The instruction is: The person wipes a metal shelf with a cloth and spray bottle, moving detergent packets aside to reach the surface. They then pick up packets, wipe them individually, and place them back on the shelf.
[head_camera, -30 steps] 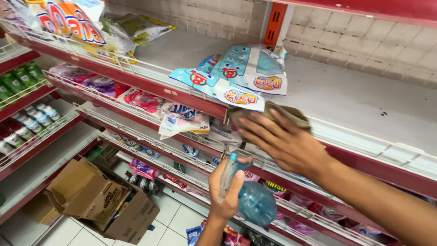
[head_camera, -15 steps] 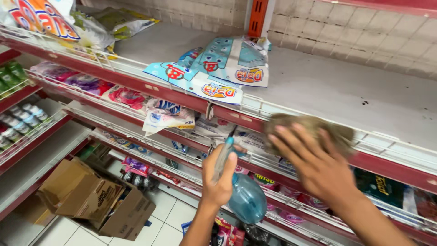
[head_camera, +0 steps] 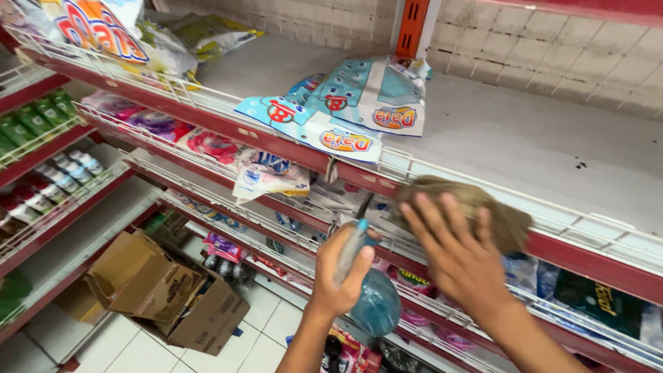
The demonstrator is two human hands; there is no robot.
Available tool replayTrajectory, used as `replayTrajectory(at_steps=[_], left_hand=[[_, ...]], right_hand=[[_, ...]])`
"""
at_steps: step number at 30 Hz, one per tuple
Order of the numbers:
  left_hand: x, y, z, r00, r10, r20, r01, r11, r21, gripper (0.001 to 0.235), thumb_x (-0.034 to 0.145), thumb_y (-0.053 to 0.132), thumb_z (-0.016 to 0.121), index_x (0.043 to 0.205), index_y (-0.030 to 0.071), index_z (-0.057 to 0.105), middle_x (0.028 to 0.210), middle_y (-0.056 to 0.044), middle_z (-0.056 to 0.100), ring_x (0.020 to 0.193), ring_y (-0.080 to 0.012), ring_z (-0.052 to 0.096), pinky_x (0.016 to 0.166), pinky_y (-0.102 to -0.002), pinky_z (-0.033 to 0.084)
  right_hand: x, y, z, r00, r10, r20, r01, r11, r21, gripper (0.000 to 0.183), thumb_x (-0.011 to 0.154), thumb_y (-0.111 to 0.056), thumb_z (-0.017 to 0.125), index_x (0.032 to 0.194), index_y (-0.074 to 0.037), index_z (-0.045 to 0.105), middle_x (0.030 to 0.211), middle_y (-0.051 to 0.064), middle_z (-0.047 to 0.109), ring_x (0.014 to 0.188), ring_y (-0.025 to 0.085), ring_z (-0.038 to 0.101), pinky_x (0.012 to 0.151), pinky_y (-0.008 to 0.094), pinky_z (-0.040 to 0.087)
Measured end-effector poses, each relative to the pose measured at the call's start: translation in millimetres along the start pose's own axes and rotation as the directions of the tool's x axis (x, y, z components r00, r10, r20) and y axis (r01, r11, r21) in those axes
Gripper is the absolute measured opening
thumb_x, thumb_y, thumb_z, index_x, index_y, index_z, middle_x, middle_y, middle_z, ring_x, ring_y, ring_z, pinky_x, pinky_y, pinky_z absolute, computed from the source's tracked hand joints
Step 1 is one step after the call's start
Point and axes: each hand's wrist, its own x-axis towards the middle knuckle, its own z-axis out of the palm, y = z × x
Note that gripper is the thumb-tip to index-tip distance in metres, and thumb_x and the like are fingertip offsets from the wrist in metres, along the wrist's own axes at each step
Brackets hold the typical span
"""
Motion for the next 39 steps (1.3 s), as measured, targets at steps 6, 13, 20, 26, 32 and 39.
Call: replayTrajectory(at_steps=[6, 13, 20, 26, 32, 39], left_hand=[[-1.1, 9.2, -28.9, 0.986, 0.12, -0.114, -0.111, 0.991, 0.078, 0.038, 0.1, 0.027, 0.058, 0.111, -0.007, 0.068, 0.137, -0.023, 0.059, 0.121, -0.03, 0.064, 0.106, -0.038, 0.048], [1.3, 6.6, -12.8, 0.987, 0.143, -0.078, -0.131, 0.981, 0.145, 0.045, 0.097, 0.037, 0.059, 0.112, -0.004, 0.072, 0.153, -0.028, 0.052, 0.135, -0.0373, 0.059, 0.113, -0.044, 0.045], [6.1, 3.7, 43.6, 0.934, 0.311, 0.176, -0.326, 0.944, 0.061, 0.049, 0.102, 0.039, 0.059, 0.114, -0.007, 0.071, 0.157, -0.033, 0.047, 0.154, -0.0484, 0.043, 0.128, -0.053, 0.035], [6.2, 3.8, 46.7, 0.928, 0.346, 0.14, -0.359, 0.93, 0.08, 0.05, 0.104, 0.039, 0.055, 0.114, -0.007, 0.07, 0.158, -0.034, 0.045, 0.154, -0.0477, 0.042, 0.13, -0.054, 0.032], [15.4, -0.9, 8.0, 0.958, 0.284, -0.041, -0.275, 0.95, 0.148, 0.052, 0.104, 0.042, 0.051, 0.113, -0.008, 0.064, 0.159, -0.034, 0.041, 0.148, -0.0425, 0.049, 0.118, -0.046, 0.042], [7.6, -15.7, 39.9, 0.94, 0.342, 0.007, -0.341, 0.936, 0.087, 0.047, 0.107, 0.039, 0.053, 0.115, -0.006, 0.062, 0.166, -0.036, 0.034, 0.152, -0.0424, 0.048, 0.123, -0.047, 0.043]], right_hand=[[86.8, -40.9, 1.6, 0.977, -0.163, -0.136, 0.164, 0.986, 0.002, 0.076, 0.086, -0.019, 0.052, 0.16, -0.012, 0.039, 0.168, 0.003, 0.032, 0.155, 0.022, 0.026, 0.125, 0.049, 0.006], [59.1, -21.0, -4.9, 0.988, -0.136, -0.067, 0.142, 0.985, 0.096, 0.074, 0.083, -0.014, 0.051, 0.157, -0.011, 0.043, 0.166, 0.004, 0.033, 0.153, 0.023, 0.029, 0.124, 0.052, 0.003], [-45.2, 23.2, -8.5, 0.972, 0.232, -0.032, -0.229, 0.97, 0.087, 0.067, 0.095, -0.011, 0.056, 0.159, -0.025, 0.044, 0.166, 0.009, 0.039, 0.156, 0.032, 0.029, 0.126, 0.055, -0.007], [-13.6, 2.3, 4.0, 0.982, 0.168, -0.085, -0.147, 0.966, 0.215, 0.068, 0.096, -0.027, 0.056, 0.162, -0.021, 0.039, 0.168, 0.01, 0.032, 0.156, 0.032, 0.023, 0.121, 0.056, -0.009], [69.6, -37.9, -4.7, 0.997, 0.024, -0.07, -0.008, 0.974, 0.227, 0.067, 0.101, -0.036, 0.052, 0.164, -0.018, 0.039, 0.172, 0.003, 0.027, 0.159, 0.021, 0.023, 0.128, 0.051, 0.0], [31.8, -12.3, 1.1, 1.0, 0.006, -0.03, 0.001, 0.972, 0.237, 0.063, 0.102, -0.039, 0.05, 0.162, -0.019, 0.043, 0.172, -0.001, 0.028, 0.159, 0.019, 0.023, 0.128, 0.049, -0.001]])
